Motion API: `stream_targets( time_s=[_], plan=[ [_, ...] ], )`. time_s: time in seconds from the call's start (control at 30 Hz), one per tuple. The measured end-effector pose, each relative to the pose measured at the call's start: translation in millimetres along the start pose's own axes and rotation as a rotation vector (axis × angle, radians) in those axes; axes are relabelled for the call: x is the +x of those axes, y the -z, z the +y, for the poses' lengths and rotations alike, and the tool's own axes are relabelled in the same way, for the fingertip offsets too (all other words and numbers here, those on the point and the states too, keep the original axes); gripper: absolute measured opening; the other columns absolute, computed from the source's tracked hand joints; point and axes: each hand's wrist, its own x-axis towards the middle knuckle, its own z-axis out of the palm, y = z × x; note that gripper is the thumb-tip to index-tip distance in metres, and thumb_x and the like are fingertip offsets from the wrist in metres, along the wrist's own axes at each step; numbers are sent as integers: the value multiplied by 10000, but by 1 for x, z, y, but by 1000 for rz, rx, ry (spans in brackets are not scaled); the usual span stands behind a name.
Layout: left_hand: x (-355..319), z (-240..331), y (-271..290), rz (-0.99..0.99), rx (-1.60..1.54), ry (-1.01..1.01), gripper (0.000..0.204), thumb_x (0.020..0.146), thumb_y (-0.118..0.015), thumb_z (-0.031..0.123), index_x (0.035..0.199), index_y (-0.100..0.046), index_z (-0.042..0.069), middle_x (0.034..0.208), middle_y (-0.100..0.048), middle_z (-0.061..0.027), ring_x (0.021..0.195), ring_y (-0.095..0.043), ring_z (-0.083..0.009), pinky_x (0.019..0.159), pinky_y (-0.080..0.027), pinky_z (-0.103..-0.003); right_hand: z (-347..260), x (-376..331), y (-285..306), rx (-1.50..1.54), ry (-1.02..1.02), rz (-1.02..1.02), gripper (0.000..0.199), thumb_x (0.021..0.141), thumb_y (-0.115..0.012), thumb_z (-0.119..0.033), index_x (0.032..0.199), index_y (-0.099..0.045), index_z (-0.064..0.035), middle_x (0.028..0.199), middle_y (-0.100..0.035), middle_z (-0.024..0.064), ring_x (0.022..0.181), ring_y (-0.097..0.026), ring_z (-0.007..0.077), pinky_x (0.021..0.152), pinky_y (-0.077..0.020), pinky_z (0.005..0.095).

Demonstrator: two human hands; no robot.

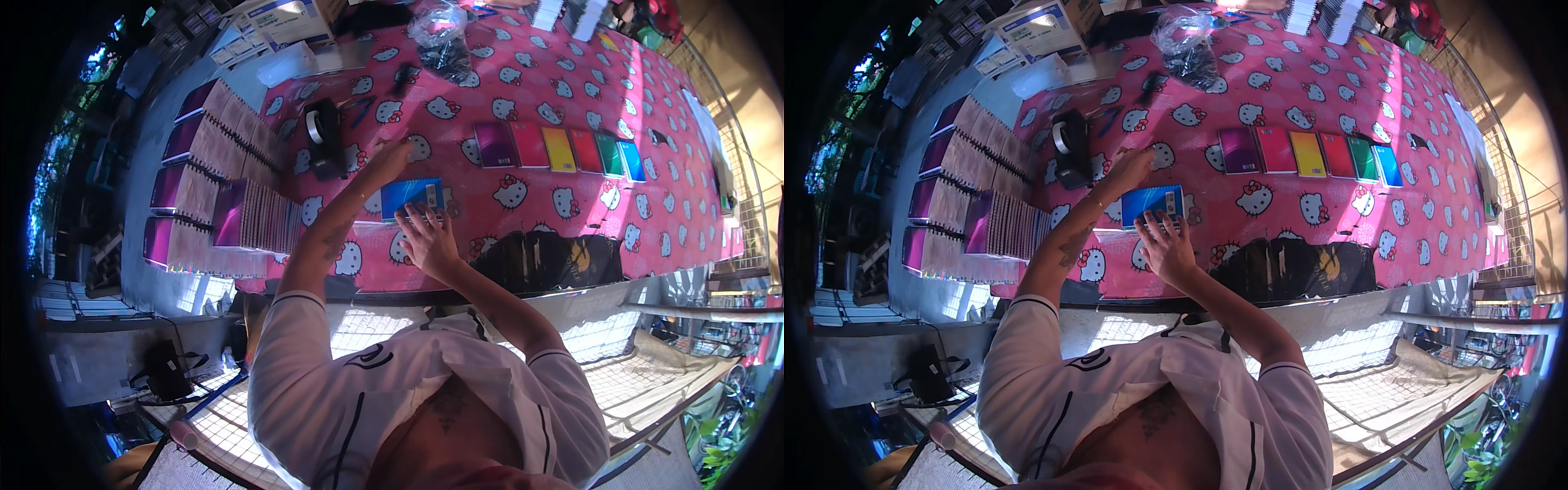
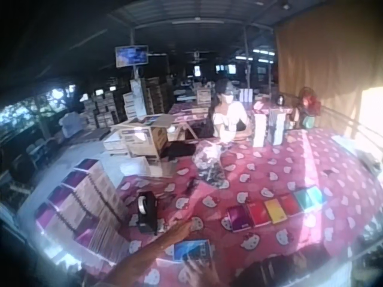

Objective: The person places small notebooks into individual plastic sleeves by hand and then stacks the sleeved notebooks onto a pile on the table.

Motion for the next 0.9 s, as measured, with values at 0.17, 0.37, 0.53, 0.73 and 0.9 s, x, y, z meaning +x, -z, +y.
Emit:
stream_targets(
  time_s=[0.17, 0.37, 0.53, 0.73, 0.9],
  plan=[
    [5, 14, 5, 45, 2, 21, 62, 782, -661, 143, 829, -638, 109, 849, -638, -99, 851, -625, -309, 798, -476, -437, 3, -2, 0, -3, -17, -27, 670, 813, -705, -336, 1420, -476, -168, 1452, -432, 77, 1333, -379, 277, 1060, -306, 550],
    [-6, 22, 20, 142, 107, -155, 75, 784, -655, 120, 850, -692, 118, 854, -634, -80, 873, -628, -287, 834, -457, -409, 5, 0, 2, -26, 3, -84, 650, 832, -678, -349, 1421, -470, -168, 1465, -424, 69, 1341, -372, 274, 1070, -277, 534],
    [-41, 63, 46, 186, 8, -95, 113, 761, -689, 148, 869, -701, 119, 898, -619, -35, 894, -621, -256, 822, -483, -383, 11, 4, -3, 12, -21, -123, 650, 824, -686, -345, 1413, -476, -166, 1471, -416, 80, 1340, -379, 289, 1071, -271, 532],
    [-87, 101, 33, 280, -4, 33, 175, 697, -683, 92, 866, -639, 93, 880, -585, -58, 868, -603, -268, 729, -522, -391, 7, 3, -1, 32, -2, -127, 603, 816, -695, -337, 1355, -533, -119, 1461, -413, 151, 1355, -385, 332, 1073, -295, 591],
    [-88, 120, 31, 214, 19, 159, 129, 742, -687, 54, 870, -681, 73, 850, -618, -70, 841, -643, -276, 675, -544, -384, 10, -3, -16, -138, 54, -48, 534, 819, -696, -283, 1301, -566, -95, 1429, -452, 178, 1362, -411, 339, 1072, -320, 590]
  ],
)
